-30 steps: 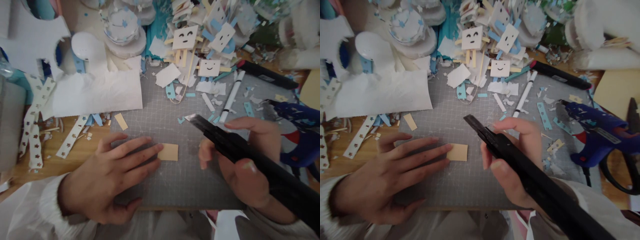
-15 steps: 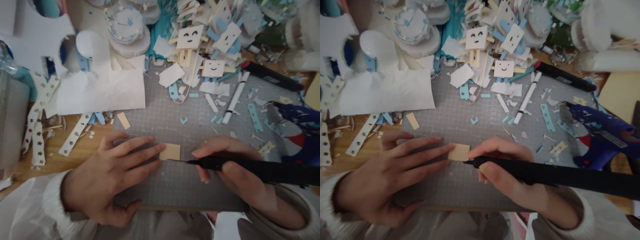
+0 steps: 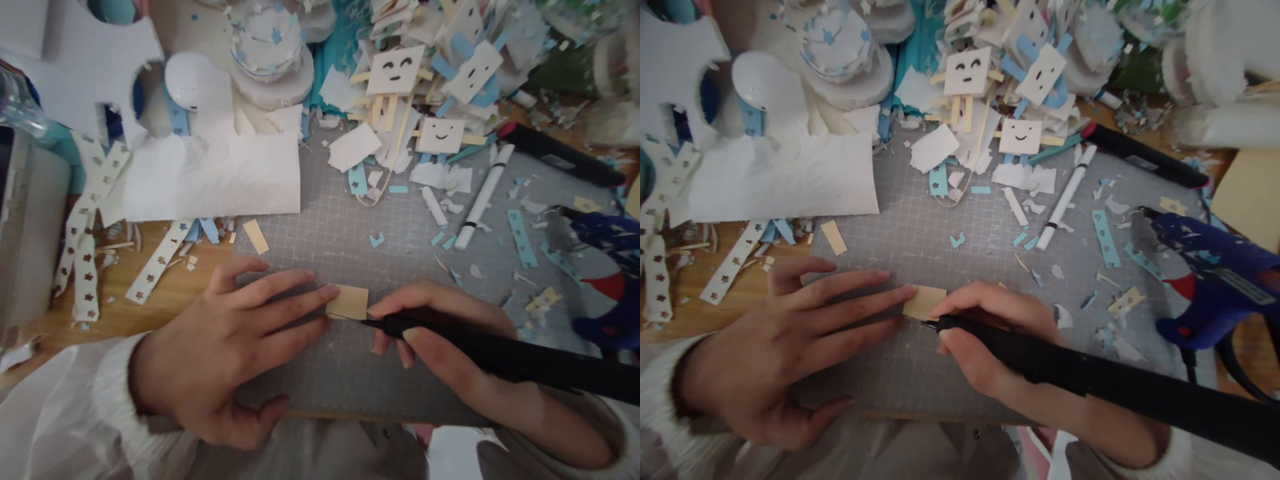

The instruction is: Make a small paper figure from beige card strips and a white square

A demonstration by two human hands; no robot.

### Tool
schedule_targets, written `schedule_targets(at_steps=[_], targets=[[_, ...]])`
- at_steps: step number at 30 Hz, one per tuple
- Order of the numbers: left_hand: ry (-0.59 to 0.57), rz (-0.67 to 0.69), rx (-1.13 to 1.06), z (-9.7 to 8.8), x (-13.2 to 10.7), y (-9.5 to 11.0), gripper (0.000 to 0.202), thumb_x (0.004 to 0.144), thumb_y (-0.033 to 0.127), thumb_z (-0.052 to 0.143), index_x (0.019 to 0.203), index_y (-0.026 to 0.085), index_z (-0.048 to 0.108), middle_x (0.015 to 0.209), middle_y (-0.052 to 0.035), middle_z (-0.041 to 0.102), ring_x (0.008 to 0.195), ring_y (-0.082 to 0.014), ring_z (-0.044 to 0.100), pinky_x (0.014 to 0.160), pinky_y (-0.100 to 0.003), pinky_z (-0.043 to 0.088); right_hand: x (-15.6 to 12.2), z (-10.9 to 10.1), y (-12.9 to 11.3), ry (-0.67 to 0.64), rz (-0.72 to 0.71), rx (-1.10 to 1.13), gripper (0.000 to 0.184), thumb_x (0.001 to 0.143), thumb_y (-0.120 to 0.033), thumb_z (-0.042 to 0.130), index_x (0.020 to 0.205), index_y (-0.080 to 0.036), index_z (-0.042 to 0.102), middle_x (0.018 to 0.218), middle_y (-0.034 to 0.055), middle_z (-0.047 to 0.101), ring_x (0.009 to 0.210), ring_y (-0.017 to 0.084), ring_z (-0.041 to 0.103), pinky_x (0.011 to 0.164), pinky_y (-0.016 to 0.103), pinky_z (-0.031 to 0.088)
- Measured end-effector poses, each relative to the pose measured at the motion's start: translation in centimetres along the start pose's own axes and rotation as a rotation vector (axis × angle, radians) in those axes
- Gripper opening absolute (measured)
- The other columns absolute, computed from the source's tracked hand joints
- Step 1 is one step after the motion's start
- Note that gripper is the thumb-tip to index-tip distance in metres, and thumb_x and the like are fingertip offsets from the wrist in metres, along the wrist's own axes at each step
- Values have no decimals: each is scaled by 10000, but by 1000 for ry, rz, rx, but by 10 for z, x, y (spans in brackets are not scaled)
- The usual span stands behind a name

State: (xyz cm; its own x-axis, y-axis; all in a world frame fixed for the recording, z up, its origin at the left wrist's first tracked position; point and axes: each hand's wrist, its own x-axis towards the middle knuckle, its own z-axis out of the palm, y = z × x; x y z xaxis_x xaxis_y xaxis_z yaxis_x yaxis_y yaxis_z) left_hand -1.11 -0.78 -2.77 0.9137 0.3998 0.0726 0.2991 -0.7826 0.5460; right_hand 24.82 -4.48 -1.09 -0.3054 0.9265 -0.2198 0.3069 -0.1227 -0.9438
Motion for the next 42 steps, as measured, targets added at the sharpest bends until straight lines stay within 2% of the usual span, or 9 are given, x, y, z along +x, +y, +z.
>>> schedule_targets(at_steps=[9,13,19,23,27,33,36,42], targets=[[2,5,0,0,1,0,583,782,436,500,1293,156,518,1427,-101,472,1299,-341,409,1076,-523,168,2,0,-3,10,-52,-83,96,843,-202,572,912,-222,636,677,-13,680,562,100,615,479,200,459],[0,10,-16,0,1,1,583,784,433,505,1289,143,518,1438,-103,455,1312,-335,390,1084,-516,160,3,-1,-4,-22,-24,-123,110,832,-176,570,909,-227,630,700,-23,685,560,85,615,498,188,469],[-6,5,-17,0,1,0,570,793,425,490,1292,150,515,1446,-94,444,1313,-326,395,1086,-502,162,4,1,-7,38,-41,-112,115,808,-161,544,861,-223,626,637,-30,668,520,80,602,474,176,460],[-4,11,-10,-1,1,0,565,793,420,490,1285,144,523,1453,-87,433,1316,-324,390,1085,-507,154,6,0,-10,18,-36,-163,121,793,-150,529,840,-222,615,634,-25,674,521,92,619,469,180,474],[-4,7,-11,0,1,1,553,794,413,500,1276,145,529,1457,-75,427,1315,-316,397,1077,-498,188,6,0,-12,3,-86,-234,119,777,-151,537,830,-232,606,597,-37,658,490,102,618,429,184,462],[93,-5,33,4,3,4,486,801,383,493,1219,148,577,1414,-63,484,1264,-293,468,1081,-494,175,1,1,-7,20,-234,-334,168,775,-147,540,901,-247,589,680,-38,697,550,93,655,475,160,484],[108,-4,44,4,3,4,481,804,380,482,1216,152,581,1409,-56,489,1255,-287,481,1084,-490,176,0,0,-4,-15,-270,-358,208,772,-135,536,943,-248,574,694,-43,699,572,82,662,493,142,491],[102,-30,42,3,4,6,445,819,351,480,1207,163,590,1405,-38,491,1256,-266,481,1124,-486,123,3,0,-10,9,-294,-377,239,723,-116,523,914,-247,582,692,-47,716,565,88,674,493,130,518]])
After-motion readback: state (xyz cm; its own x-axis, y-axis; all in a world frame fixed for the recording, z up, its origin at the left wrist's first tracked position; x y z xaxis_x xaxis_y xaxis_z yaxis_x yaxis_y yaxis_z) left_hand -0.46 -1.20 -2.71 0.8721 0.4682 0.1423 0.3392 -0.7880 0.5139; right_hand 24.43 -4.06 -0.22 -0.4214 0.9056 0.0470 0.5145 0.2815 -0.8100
